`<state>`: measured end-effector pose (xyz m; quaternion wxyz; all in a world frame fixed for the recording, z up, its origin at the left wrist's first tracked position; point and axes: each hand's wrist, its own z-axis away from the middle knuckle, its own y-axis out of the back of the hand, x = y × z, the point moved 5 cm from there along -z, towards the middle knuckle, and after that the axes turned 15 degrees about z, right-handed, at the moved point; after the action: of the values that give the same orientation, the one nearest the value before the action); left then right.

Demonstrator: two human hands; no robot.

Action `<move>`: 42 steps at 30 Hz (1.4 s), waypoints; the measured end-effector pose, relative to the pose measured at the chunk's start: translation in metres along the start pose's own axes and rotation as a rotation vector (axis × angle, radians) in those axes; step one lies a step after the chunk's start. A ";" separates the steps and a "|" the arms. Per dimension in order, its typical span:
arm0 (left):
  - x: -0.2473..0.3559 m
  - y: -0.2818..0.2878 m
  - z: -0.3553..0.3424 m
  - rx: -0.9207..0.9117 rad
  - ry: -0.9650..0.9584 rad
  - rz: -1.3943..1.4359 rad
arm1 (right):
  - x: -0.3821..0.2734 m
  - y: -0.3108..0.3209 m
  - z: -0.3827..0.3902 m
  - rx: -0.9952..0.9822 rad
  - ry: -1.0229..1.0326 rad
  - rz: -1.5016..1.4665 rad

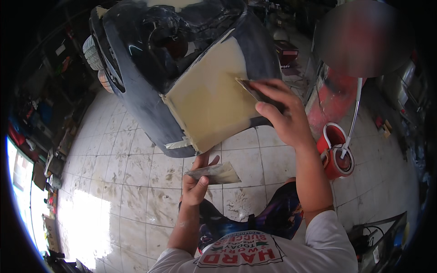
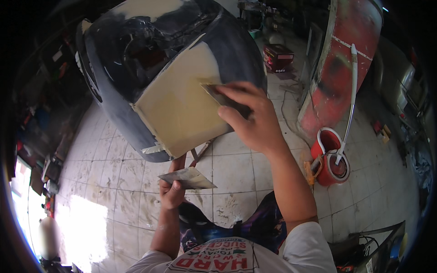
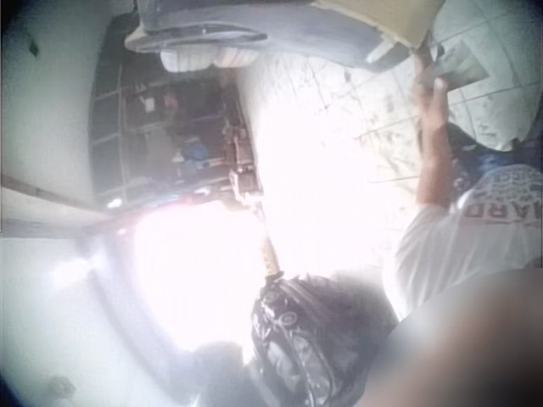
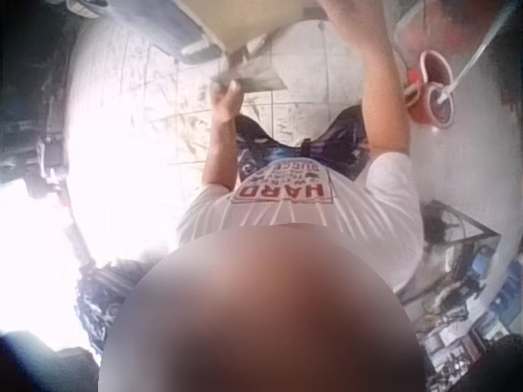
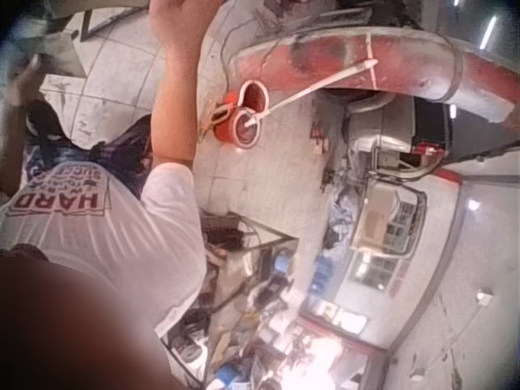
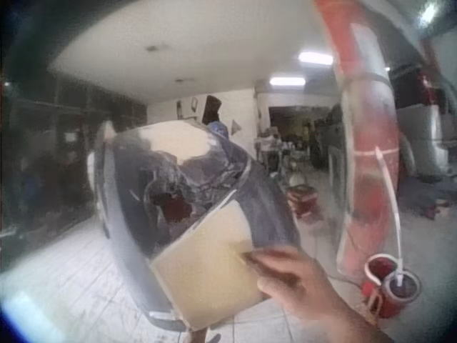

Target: The person applies a beige body filler to a detached car bumper using a putty knife and a sanding block. They spread the filler over a damaged area, smooth it with the sanding block, and continue to work the material into the surface.

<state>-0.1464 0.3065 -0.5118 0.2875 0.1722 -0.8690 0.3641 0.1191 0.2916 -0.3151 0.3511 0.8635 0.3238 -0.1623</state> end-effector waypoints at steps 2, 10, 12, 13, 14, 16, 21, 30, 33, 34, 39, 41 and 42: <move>0.004 -0.003 -0.003 -0.073 -0.004 0.044 | -0.022 -0.012 -0.028 0.066 0.122 0.154; 0.012 -0.002 -0.009 -0.148 -0.068 0.133 | -0.042 -0.075 0.024 0.194 0.220 0.337; 0.010 -0.001 -0.010 -0.157 -0.048 0.179 | -0.044 -0.086 0.050 0.185 0.221 0.377; 0.010 -0.001 -0.011 -0.154 -0.039 0.203 | -0.045 -0.086 0.059 0.201 0.231 0.389; 0.010 0.000 -0.012 -0.140 -0.031 0.199 | -0.042 -0.085 0.065 0.094 0.212 0.403; 0.011 -0.001 -0.013 -0.143 -0.033 0.193 | -0.038 -0.068 0.071 -0.048 0.212 0.395; 0.010 -0.002 -0.012 -0.152 -0.048 0.196 | -0.027 -0.021 0.016 0.101 0.205 0.299; 0.016 0.002 -0.012 -0.227 -0.015 0.227 | -0.074 -0.062 -0.008 0.079 0.284 0.415; 0.020 0.002 -0.011 -0.232 0.033 0.220 | -0.073 -0.080 0.033 0.047 0.313 0.462; 0.021 0.001 -0.010 -0.241 0.026 0.213 | -0.069 -0.085 0.043 0.019 0.318 0.468; 0.012 0.004 -0.015 -0.204 0.007 0.290 | -0.059 -0.064 0.062 -0.057 0.345 0.466; 0.009 0.006 -0.016 -0.214 -0.011 0.312 | -0.057 -0.041 0.048 -0.033 0.277 0.446; 0.008 0.007 -0.016 -0.206 -0.009 0.312 | -0.059 -0.031 0.038 0.025 0.273 0.416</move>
<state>-0.1503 0.3222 -0.5016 0.2396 0.0066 -0.9192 0.3124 0.0528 0.2549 -0.3272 0.3194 0.9297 0.1813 0.0278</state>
